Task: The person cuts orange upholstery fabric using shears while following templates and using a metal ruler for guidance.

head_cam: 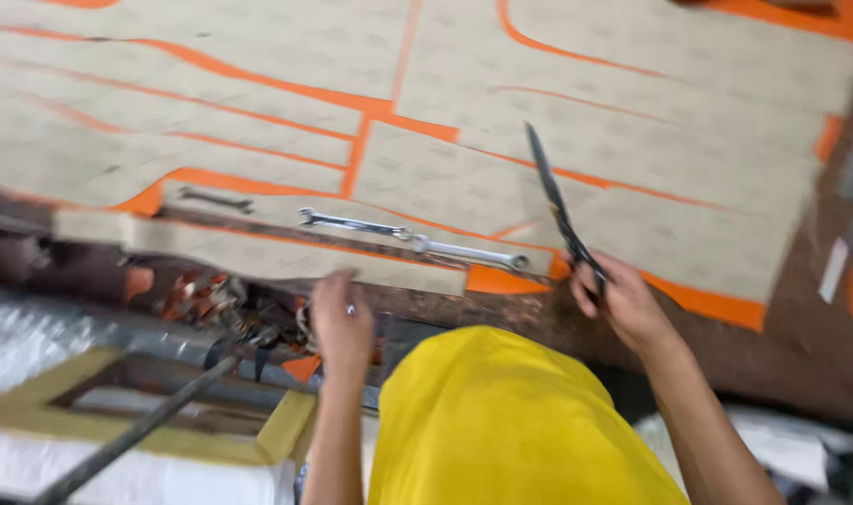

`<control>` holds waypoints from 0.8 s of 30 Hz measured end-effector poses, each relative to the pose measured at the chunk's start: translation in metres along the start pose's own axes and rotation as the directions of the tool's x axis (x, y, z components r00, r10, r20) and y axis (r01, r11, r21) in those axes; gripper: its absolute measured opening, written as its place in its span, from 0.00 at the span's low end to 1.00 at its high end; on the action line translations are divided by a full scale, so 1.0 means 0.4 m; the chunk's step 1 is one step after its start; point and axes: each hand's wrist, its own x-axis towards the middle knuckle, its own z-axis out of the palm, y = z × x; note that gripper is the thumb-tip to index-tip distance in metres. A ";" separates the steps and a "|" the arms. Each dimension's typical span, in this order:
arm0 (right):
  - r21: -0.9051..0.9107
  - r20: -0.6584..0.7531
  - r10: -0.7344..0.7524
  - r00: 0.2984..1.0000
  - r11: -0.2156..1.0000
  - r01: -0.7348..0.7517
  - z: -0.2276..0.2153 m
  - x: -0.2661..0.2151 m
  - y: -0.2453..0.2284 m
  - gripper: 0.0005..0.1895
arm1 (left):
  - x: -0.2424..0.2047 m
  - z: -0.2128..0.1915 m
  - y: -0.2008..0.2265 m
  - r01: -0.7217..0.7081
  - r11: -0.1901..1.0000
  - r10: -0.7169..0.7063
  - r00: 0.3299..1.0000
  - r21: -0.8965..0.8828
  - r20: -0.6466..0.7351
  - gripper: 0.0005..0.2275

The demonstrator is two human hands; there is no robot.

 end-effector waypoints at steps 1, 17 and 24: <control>-0.026 -0.036 -0.053 0.998 0.998 0.052 -0.001 0.005 -0.008 0.17 | 0.019 -0.014 -0.011 0.001 1.000 0.000 0.999 -0.011 0.043 0.10; 0.478 -0.684 0.068 0.727 0.794 0.376 0.190 -0.269 0.115 0.23 | 0.334 0.063 0.185 -0.322 0.874 0.477 0.708 -0.363 0.521 0.10; 0.550 -0.752 0.239 0.614 0.741 0.386 0.275 -0.401 0.223 0.19 | 0.378 0.199 0.385 -0.386 0.798 0.596 0.620 -0.464 0.510 0.10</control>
